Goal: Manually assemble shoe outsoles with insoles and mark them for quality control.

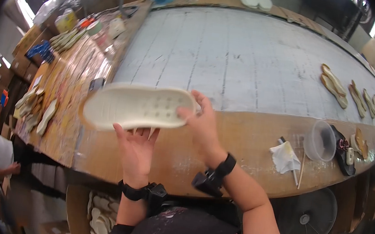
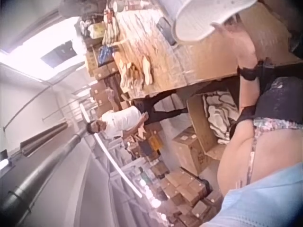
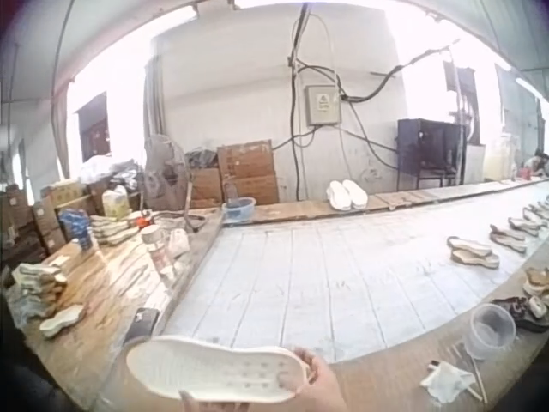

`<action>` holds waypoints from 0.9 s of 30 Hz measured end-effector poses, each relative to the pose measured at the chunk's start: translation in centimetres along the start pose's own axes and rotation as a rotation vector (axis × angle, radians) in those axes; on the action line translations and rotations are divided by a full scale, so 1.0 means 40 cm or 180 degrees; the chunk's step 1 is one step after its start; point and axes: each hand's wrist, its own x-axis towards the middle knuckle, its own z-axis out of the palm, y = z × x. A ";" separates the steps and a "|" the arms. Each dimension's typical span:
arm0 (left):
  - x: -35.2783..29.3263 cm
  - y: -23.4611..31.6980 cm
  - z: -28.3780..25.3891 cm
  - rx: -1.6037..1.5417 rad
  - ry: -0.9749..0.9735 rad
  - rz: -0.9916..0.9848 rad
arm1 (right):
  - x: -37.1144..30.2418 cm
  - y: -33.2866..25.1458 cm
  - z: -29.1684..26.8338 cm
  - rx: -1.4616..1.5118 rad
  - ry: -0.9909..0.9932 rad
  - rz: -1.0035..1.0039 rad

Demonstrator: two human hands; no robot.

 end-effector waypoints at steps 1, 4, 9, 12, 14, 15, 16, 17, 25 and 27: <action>-0.010 0.020 -0.002 -0.0452 0.0130 0.0103 | -0.043 0.031 0.029 -0.0304 -0.0189 -0.0531; -0.018 0.028 -0.068 -0.0610 0.0301 0.0156 | -0.152 0.102 0.064 -0.1689 -0.0376 -0.1767; -0.059 0.035 -0.079 -0.0799 0.0381 -0.0297 | -0.219 0.120 0.050 -0.1549 -0.0748 -0.1755; -0.064 0.013 -0.054 -0.0609 0.0456 -0.0123 | -0.234 0.103 0.030 -0.1968 -0.0543 -0.1994; -0.065 0.002 -0.027 -0.0639 0.0469 -0.0063 | -0.246 0.083 0.013 -0.2096 -0.0509 -0.2204; -0.064 -0.001 -0.033 -0.0625 0.0462 -0.0101 | -0.252 0.072 0.004 -0.2232 -0.0511 -0.2428; -0.066 0.001 -0.047 -0.0646 0.0163 -0.0159 | -0.259 0.060 -0.011 -0.2238 -0.0469 -0.2410; -0.068 0.001 -0.052 -0.0671 -0.0136 -0.0216 | -0.265 0.047 -0.027 -0.1921 -0.0694 -0.2023; -0.101 0.000 -0.020 -0.0538 0.0187 -0.0329 | -0.288 -0.001 -0.074 -0.1994 -0.0410 -0.2456; -0.103 0.001 -0.020 -0.0554 0.0208 -0.0380 | -0.285 -0.003 -0.082 -0.2357 -0.0450 -0.2763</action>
